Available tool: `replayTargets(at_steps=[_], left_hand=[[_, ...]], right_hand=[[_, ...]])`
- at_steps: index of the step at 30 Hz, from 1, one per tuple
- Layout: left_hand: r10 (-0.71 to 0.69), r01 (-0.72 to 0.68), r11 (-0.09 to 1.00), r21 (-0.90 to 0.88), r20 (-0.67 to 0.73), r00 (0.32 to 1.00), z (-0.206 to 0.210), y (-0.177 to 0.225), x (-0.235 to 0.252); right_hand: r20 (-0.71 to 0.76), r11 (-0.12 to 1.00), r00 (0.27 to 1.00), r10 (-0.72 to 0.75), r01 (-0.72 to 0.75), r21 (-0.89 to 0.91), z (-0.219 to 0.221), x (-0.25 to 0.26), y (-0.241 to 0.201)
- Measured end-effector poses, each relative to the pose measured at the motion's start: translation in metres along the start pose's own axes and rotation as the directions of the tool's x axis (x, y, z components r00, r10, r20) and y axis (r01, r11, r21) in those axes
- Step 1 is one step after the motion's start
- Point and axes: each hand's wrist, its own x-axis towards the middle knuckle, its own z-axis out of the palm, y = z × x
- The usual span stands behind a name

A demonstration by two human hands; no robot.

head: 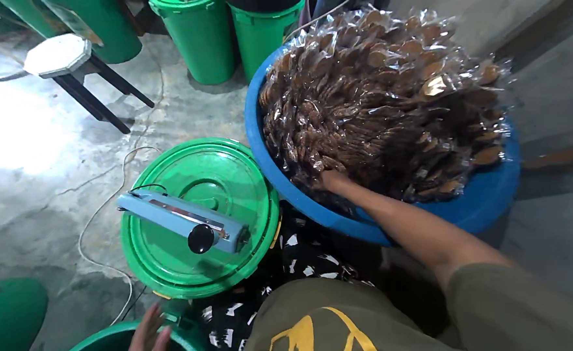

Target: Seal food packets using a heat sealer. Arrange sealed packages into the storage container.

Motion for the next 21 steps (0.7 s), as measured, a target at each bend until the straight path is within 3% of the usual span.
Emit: replayTargets(at_steps=[2,4,5,6,7,8,9,11,12,14,16,18,21], left_hand=[[0.204,-0.197,0.978,-0.071,0.116,0.972,0.021,0.035,0.012],[0.405,-0.354,0.904,-0.240,0.216,0.888,0.044,0.063,0.020],[0.486,-0.378,0.846,-0.376,0.256,0.835,0.058,0.074,0.025],[0.542,-0.343,0.778,-0.527,0.285,0.791,0.073,0.085,0.031],[0.572,-0.258,0.698,-0.668,0.304,0.762,0.088,0.097,0.038],[0.572,-0.148,0.621,-0.770,0.316,0.757,0.102,0.107,0.044],[0.538,-0.050,0.553,-0.832,0.310,0.784,0.114,0.115,0.049],[0.368,0.045,0.458,-0.888,0.235,0.900,0.130,0.124,0.054],[0.286,0.042,0.426,-0.904,0.179,0.941,0.133,0.123,0.056],[0.184,-0.020,0.484,-0.875,0.079,0.980,0.134,0.110,0.059],[0.127,-0.046,0.590,-0.806,0.037,0.991,0.132,0.091,0.054],[0.091,-0.011,0.575,-0.818,0.051,0.994,0.127,0.077,0.053],[0.000,-0.066,0.559,-0.826,-0.080,0.997,0.118,0.067,0.067]], right_hand=[[-0.127,0.997,0.990,-0.064,0.069,0.035,-0.008,-0.015,0.003],[-0.391,0.973,0.899,-0.196,0.228,0.037,-0.013,-0.047,0.004],[-0.557,0.931,0.780,-0.287,0.363,0.029,-0.008,-0.067,0.002],[-0.711,0.854,0.594,-0.376,0.519,-0.018,0.001,-0.084,-0.003],[-0.804,0.753,0.396,-0.443,0.651,-0.095,0.013,-0.098,-0.013],[-0.830,0.641,0.259,-0.495,0.753,-0.147,0.027,-0.110,-0.028],[-0.805,0.535,0.219,-0.551,0.834,-0.140,0.042,-0.123,-0.044],[-0.649,0.352,0.305,-0.696,0.934,0.062,0.069,-0.144,-0.072],[-0.553,0.280,0.378,-0.743,0.925,0.257,0.078,-0.147,-0.082],[-0.379,0.207,0.575,-0.725,0.707,0.676,0.087,-0.149,-0.098],[-0.164,0.242,0.736,-0.657,0.412,0.878,0.083,-0.146,-0.114],[-0.087,0.348,0.781,-0.619,0.372,0.860,0.088,-0.131,-0.134],[-0.129,0.527,0.750,-0.649,0.565,0.635,0.089,-0.101,-0.171]])
